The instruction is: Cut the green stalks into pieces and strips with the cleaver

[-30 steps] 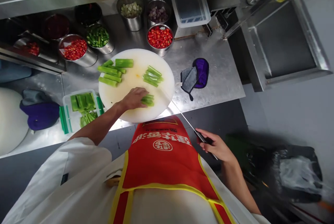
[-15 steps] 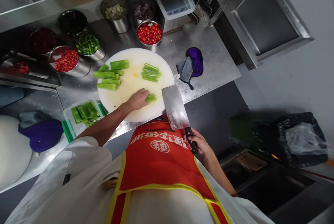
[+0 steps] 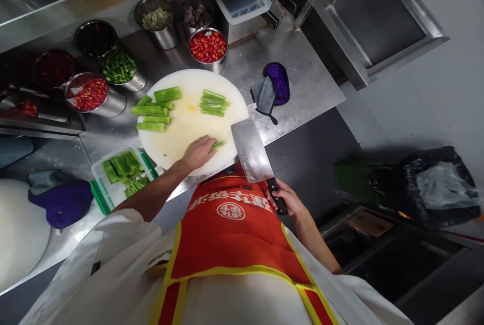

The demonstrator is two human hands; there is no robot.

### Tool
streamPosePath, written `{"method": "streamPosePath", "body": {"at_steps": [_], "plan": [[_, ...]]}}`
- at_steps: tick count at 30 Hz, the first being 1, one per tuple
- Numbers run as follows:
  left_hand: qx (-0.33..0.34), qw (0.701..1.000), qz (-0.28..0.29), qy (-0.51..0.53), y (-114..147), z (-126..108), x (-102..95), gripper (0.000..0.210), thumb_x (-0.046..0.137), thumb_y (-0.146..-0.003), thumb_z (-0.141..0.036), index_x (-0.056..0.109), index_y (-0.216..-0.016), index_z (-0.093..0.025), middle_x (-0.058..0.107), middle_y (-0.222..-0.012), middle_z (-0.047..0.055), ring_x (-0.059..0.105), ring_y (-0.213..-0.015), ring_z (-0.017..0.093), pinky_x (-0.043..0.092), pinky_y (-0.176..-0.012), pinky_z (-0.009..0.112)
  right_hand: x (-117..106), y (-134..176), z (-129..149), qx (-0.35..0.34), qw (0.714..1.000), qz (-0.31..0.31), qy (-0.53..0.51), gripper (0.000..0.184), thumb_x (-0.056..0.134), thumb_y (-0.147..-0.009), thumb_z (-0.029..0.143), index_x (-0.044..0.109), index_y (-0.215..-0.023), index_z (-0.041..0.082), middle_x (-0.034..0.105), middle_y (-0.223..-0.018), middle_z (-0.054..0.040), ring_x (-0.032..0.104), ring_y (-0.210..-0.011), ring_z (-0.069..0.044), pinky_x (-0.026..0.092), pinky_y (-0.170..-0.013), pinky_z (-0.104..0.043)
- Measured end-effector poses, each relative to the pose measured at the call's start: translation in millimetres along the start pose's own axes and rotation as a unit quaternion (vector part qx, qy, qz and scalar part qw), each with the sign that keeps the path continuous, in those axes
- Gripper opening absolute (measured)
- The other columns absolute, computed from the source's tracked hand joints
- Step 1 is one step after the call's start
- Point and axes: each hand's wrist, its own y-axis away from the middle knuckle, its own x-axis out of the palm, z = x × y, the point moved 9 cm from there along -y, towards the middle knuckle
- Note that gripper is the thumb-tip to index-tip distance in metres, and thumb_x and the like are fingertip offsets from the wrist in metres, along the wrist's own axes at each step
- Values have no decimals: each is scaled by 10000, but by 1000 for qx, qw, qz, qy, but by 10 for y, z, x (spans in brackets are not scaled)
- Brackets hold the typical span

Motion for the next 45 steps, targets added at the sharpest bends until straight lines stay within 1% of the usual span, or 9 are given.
{"method": "streamPosePath", "body": {"at_steps": [3, 10, 17, 26, 29, 32, 37, 40, 45], "plan": [[-33, 999, -33, 16, 21, 68, 15, 304, 530, -982, -348, 593, -1227, -179, 663, -1153, 105, 609, -1074, 257, 482, -942, 375, -20, -5, 24, 2, 1000, -3, 8, 335, 674, -695, 270, 514, -986, 221, 670, -670, 28, 520, -417, -105, 411, -358, -194], [-8, 996, -72, -44, 15, -6, 89, 342, 509, -984, -500, 674, -1027, -204, 664, -993, 115, 598, -978, 276, 461, -897, 420, -15, 0, 86, 5, 1000, -6, 21, 332, 672, -695, 273, 525, -987, 216, 665, -667, 26, 522, -429, -106, 405, -367, -193], [-44, 993, -90, -69, 35, -35, 25, 430, 476, -988, -485, 590, -1260, -172, 623, -1107, 160, 561, -1043, 315, 448, -907, 444, 14, 15, 93, 2, 1000, 0, 21, 335, 669, -696, 268, 525, -994, 217, 674, -685, 19, 519, -430, -106, 397, -366, -194], [-9, 995, -101, -16, 105, -68, 108, 425, 405, -1021, -423, 569, -1337, -190, 626, -1184, 153, 547, -1099, 304, 428, -975, 445, -8, 19, 81, 1, 999, -1, 32, 331, 679, -714, 286, 530, -1002, 220, 672, -695, 18, 530, -446, -109, 395, -380, -195], [-31, 994, -96, -39, 139, -69, 139, 489, 405, -1013, -438, 530, -1385, -146, 606, -1226, 184, 538, -1106, 330, 417, -955, 467, 24, 92, 147, -8, 997, -6, 81, 422, 672, -738, 296, 552, -1133, 211, 640, -673, 43, 501, -439, -106, 402, -398, -208], [-39, 993, -103, -51, 140, -83, 137, 492, 394, -1007, -374, 507, -1410, -117, 594, -1223, 195, 533, -1097, 334, 409, -959, 470, 182, 239, 321, -50, 972, -14, 229, 622, 654, -802, 295, 505, -1400, 210, 646, -718, 42, 517, -483, -115, 452, -477, -237], [-91, 987, -130, -36, 108, -54, 110, 410, 498, -907, -254, 591, -1279, -108, 594, -1195, 180, 527, -1087, 333, 424, -959, 465, 736, 433, 521, -152, 868, -5, 473, 639, 549, -890, 242, 467, -1523, 218, 726, -1006, -51, 609, -677, -160, 508, -671, -276], [-117, 983, -144, -9, 109, -59, 110, 362, 533, -867, -243, 613, -1202, -132, 594, -1160, 164, 527, -1078, 328, 433, -961, 462, 917, 430, 456, -162, 863, 9, 478, 661, 527, -895, 222, 434, -1549, 219, 719, -938, -31, 578, -622, -145, 494, -635, -261], [-136, 978, -155, 16, 111, -62, 99, 350, 546, -848, -239, 597, -1183, -152, 584, -1150, 153, 522, -1089, 328, 438, -972, 466, 937, 398, 384, -165, 870, -18, 464, 655, 539, -894, 239, 447, -1538, 169, 678, -835, -18, 531, -588, -137, 465, -597, -253]]}}
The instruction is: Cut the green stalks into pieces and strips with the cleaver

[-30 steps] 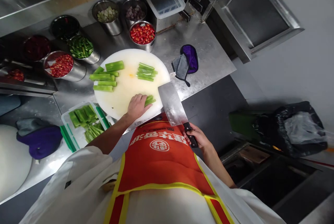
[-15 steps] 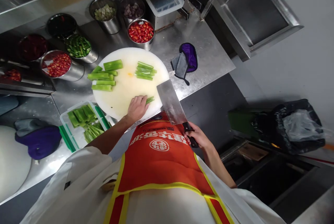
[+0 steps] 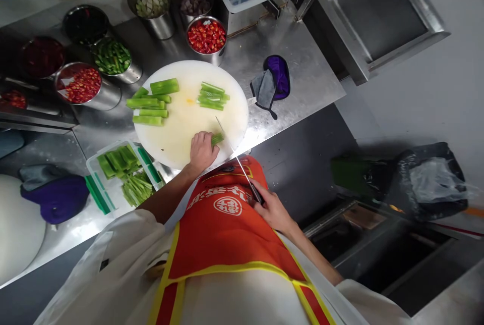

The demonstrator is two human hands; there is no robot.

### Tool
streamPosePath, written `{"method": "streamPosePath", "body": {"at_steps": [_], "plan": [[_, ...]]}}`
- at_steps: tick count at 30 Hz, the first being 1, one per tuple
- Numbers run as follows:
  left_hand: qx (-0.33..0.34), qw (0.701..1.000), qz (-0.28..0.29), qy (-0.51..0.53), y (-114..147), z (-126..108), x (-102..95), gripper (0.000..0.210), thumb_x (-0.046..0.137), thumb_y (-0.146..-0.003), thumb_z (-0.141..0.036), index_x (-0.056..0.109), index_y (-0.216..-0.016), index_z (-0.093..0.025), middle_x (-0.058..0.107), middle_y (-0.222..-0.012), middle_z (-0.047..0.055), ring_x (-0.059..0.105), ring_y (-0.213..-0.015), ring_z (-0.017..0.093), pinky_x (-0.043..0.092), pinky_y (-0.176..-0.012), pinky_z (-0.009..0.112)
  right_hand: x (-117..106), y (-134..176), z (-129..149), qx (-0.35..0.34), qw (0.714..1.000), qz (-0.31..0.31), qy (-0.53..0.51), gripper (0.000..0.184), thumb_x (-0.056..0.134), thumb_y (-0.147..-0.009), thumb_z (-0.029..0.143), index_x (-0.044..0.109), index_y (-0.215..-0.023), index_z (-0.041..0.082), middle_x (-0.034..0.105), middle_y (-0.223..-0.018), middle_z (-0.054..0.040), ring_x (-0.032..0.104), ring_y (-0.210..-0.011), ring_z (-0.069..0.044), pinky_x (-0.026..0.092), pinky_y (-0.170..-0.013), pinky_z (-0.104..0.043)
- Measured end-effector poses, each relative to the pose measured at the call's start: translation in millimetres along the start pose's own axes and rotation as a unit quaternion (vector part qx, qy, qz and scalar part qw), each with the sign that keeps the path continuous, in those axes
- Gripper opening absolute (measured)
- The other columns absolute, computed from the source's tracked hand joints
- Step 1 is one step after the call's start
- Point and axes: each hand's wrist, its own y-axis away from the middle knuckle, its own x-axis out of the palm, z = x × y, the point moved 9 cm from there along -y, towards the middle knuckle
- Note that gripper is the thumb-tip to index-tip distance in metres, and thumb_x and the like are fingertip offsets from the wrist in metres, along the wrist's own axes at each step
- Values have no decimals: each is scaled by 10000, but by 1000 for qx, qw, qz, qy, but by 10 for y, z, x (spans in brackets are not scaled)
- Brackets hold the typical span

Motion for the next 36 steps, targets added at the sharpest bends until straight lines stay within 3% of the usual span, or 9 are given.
{"method": "streamPosePath", "body": {"at_steps": [5, 10, 15, 20, 24, 26, 30, 36], "plan": [[-10, 1000, 12, 19, -3, 45, -31, 314, 552, -848, -208, 610, -1148, -133, 599, -1121, 156, 534, -1080, 319, 452, -983, 456, 66, -24, 64, -7, 1000, 8, -19, 637, 538, -889, 244, 478, -1521, 190, 648, -797, 0, 485, -560, -125, 437, -573, -242], [37, 996, 66, 48, -105, 144, -96, 290, 496, -919, -217, 628, -1173, -170, 634, -1123, 127, 565, -1063, 286, 473, -992, 430, -42, -35, -3, 31, 997, -47, -50, 642, 570, -871, 307, 507, -1495, 171, 571, -704, 30, 418, -525, -119, 398, -533, -242], [122, 989, 77, 13, -662, 183, -272, 343, 487, -928, -217, 649, -1227, -171, 641, -1184, 124, 562, -1112, 291, 463, -1010, 439, -132, -8, -191, 84, 990, -86, -78, 686, 546, -825, 266, 496, -1506, 196, 498, -623, 61, 390, -503, -127, 376, -518, -245], [176, 982, 68, -25, -1145, 121, -275, 403, 454, -925, -194, 652, -1276, -183, 624, -1254, 118, 534, -1206, 304, 448, -1044, 461, -144, -26, -166, 69, 988, -108, -85, 653, 575, -831, 317, 533, -1470, 191, 577, -732, 28, 468, -605, -151, 422, -600, -262], [169, 984, 30, -40, -1197, 125, -261, 517, 455, -912, -192, 536, -1421, -158, 448, -1523, 121, 361, -1432, 309, 331, -1194, 479, -127, -48, -156, 69, 987, -113, -95, 640, 581, -845, 349, 537, -1458, 173, 606, -801, 8, 511, -665, -163, 452, -652, -273], [173, 983, 41, -48, -1183, 113, -202, 591, 442, -916, -210, 428, -1499, -114, 316, -1625, 124, 246, -1512, 309, 222, -1259, 492, -126, -57, -159, 69, 987, -110, -92, 639, 577, -849, 351, 532, -1460, 170, 612, -809, 7, 513, -663, -162, 455, -649, -274], [164, 982, 69, -68, -1215, 100, -61, 669, 410, -927, -277, 314, -1560, -86, 215, -1673, 126, 159, -1556, 316, 86, -1292, 502, -158, -80, -152, 73, 989, -102, -78, 633, 571, -862, 371, 533, -1463, 176, 594, -742, 23, 484, -605, -154, 441, -598, -265], [155, 982, 78, -72, -1310, 69, 17, 778, 414, -943, -438, 221, -1590, -51, 153, -1679, 172, 120, -1566, 332, 42, -1286, 518, -224, -118, -140, 72, 990, -102, -70, 619, 593, -856, 368, 555, -1446, 181, 632, -781, 14, 529, -655, -166, 473, -648, -278]]}}
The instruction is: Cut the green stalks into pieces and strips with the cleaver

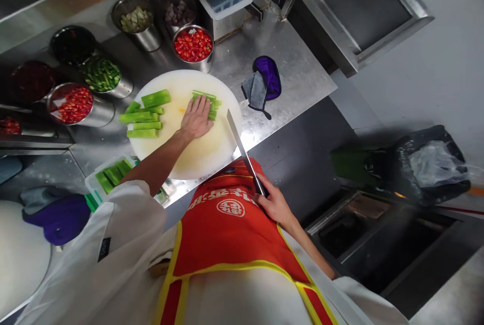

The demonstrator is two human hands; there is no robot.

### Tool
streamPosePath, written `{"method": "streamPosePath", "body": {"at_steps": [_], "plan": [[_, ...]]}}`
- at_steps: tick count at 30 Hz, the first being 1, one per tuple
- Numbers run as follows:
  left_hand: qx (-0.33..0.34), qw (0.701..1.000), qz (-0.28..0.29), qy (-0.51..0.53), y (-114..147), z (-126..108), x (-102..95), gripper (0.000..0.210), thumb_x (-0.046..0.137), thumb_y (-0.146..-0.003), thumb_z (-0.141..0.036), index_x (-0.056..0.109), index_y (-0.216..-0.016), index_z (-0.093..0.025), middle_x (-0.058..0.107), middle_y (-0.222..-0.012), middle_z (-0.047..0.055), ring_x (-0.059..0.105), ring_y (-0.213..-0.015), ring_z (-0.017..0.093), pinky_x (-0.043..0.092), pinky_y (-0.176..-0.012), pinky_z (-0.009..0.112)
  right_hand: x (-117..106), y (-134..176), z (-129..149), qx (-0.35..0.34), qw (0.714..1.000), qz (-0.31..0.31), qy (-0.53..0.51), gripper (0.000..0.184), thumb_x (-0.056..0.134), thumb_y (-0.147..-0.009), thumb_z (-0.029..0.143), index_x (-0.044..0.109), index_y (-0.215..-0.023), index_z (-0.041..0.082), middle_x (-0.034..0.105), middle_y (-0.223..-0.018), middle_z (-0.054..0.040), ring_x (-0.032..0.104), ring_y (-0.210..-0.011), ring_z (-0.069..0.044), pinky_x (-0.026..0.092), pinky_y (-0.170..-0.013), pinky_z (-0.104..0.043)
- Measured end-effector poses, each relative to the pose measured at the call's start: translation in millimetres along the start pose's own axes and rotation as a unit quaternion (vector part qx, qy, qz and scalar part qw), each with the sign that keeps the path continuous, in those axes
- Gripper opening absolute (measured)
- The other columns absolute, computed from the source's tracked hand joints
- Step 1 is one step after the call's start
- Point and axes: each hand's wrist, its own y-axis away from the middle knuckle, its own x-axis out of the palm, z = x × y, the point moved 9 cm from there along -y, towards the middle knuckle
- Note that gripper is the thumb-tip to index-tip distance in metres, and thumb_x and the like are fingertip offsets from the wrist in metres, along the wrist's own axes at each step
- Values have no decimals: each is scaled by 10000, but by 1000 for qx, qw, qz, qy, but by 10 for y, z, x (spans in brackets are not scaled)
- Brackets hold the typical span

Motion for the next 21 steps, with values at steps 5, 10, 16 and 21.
{"method": "streamPosePath", "body": {"at_steps": [5, 10, 16, 21], "plan": [[-9, 1000, 7, 19, 17, -31, -5, 886, 388, -956, -602, 179, -1594, -23, 120, -1677, 203, 89, -1567, 352, 26, -1281, 520, -15, -37, -49, 3, 1000, 3, 1, 637, 577, -827, 270, 549, -1460, 211, 675, -827, 11, 578, -696, -179, 493, -676, -284], [15, 1000, 20, 5, 118, -58, 4, 802, 357, -986, -539, 199, -1598, -46, 133, -1682, 169, 68, -1574, 327, 19, -1285, 506, -27, -76, -32, 3, 1000, 4, -14, 640, 594, -814, 249, 556, -1452, 219, 724, -932, -8, 646, -876, -226, 526, -780, -318], [50, 998, 37, 24, 227, -94, 10, 717, 348, -995, -474, 265, -1589, -81, 176, -1677, 157, 123, -1568, 318, 62, -1282, 504, -32, -126, -36, 3, 1000, 6, -19, 632, 602, -832, 274, 544, -1458, 211, 736, -1047, -23, 653, -990, -244, 521, -880, -352], [-34, 999, -12, 28, 122, -26, -83, 781, 371, -973, -577, 279, -1585, -100, 160, -1676, 180, 108, -1564, 360, 61, -1268, 555, -40, -150, -57, 4, 1000, 4, -24, 648, 594, -819, 252, 541, -1464, 219, 737, -1037, -15, 658, -972, -237, 524, -871, -344]]}}
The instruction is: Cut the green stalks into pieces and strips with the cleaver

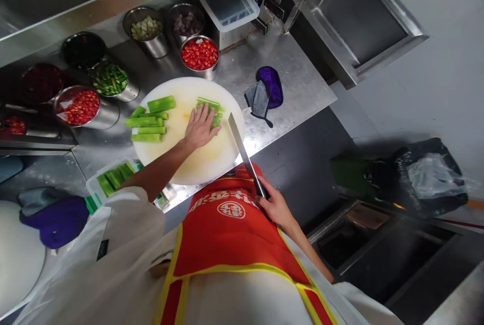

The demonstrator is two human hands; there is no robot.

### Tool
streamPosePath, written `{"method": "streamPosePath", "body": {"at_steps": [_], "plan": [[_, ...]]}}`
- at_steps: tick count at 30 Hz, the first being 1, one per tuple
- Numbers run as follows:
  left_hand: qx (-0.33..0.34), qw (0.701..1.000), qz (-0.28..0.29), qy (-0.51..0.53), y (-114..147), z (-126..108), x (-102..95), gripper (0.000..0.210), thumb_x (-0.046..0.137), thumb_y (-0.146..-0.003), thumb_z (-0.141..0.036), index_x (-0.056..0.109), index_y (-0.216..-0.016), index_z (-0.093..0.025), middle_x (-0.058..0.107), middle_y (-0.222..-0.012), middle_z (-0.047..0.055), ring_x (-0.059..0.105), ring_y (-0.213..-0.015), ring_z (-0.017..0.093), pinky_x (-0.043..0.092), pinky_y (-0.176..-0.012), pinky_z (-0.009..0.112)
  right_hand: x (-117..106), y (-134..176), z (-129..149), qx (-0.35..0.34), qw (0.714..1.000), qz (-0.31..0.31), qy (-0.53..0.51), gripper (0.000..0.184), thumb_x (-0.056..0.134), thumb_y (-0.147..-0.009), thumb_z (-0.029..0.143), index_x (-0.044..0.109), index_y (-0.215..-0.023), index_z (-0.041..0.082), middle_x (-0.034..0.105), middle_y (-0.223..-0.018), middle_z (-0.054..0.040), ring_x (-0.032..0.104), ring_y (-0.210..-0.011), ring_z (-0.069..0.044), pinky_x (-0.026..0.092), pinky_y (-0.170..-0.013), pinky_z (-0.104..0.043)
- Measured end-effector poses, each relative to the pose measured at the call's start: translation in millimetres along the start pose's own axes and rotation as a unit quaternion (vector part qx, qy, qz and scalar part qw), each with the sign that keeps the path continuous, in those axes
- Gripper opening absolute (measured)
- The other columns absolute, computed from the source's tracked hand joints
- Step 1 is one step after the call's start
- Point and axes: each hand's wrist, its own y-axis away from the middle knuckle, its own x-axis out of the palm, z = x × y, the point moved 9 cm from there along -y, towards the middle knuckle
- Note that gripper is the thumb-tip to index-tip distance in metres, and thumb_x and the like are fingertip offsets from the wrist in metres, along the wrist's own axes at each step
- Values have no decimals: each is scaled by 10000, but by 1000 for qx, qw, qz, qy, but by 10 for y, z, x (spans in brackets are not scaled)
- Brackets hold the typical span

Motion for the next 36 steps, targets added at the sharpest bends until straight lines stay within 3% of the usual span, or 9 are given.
{"method": "streamPosePath", "body": {"at_steps": [4, 6, 10, 16, 21, 27, 36], "plan": [[-174, 982, -44, 50, -241, 204, -71, 1000, 542, -841, -714, 255, -1584, -109, 208, -1649, 232, 173, -1525, 447, 159, -1225, 623, 10, -1, -42, 9, 1000, -10, -16, 629, 612, -817, 280, 564, -1442, 229, 730, -1004, -13, 653, -927, -229, 531, -826, -334], [-221, 972, -48, 69, -369, 217, -47, 1074, 599, -789, -733, 258, -1573, -82, 246, -1624, 265, 215, -1503, 460, 208, -1207, 620, 24, 11, -92, 24, 998, -18, -53, 640, 612, -821, 301, 546, -1454, 230, 721, -981, -15, 649, -836, -209, 539, -757, -322], [-238, 966, -79, 58, -544, 96, -19, 1050, 636, -761, -719, 344, -1520, -56, 279, -1602, 277, 248, -1471, 473, 208, -1194, 632, 69, 42, -197, 66, 988, -10, -140, 713, 603, -831, 332, 446, -1520, 237, 683, -914, -18, 555, -583, -142, 496, -539, -275], [-264, 954, -125, 69, -536, 54, -28, 737, 637, -809, -557, 509, -1380, -109, 318, -1589, 239, 308, -1417, 469, 237, -1167, 637, -68, -60, -180, 83, 981, -3, -178, 729, 632, -814, 359, 439, -1507, 238, 637, -876, -5, 522, -542, -127, 469, -488, -263], [-272, 949, -138, 83, -493, 134, -54, 640, 603, -829, -455, 515, -1361, -111, 389, -1524, 238, 357, -1369, 448, 292, -1138, 613, -352, -327, -132, 76, 983, 34, -165, 733, 638, -809, 348, 444, -1505, 224, 639, -829, 3, 515, -531, -125, 466, -490, -263], [-299, 944, -132, 44, -402, 192, -73, 601, 625, -839, -496, 560, -1312, -131, 446, -1457, 228, 423, -1318, 420, 361, -1126, 557, -810, -776, -16, 78, 984, 100, -127, 822, 635, -787, 325, 380, -1555, 184, 550, -613, 70, 495, -490, -132, 448, -484, -258], [-377, 914, -147, 21, -349, 48, -142, 571, 618, -871, -450, 556, -1345, -138, 484, -1399, 227, 467, -1277, 397, 413, -1085, 522, -1231, -1393, 265, 33, 975, 212, -60, 783, 612, -781, 288, 410, -1534, 215, 580, -736, 52, 502, -515, -113, 457, -491, -251]]}}
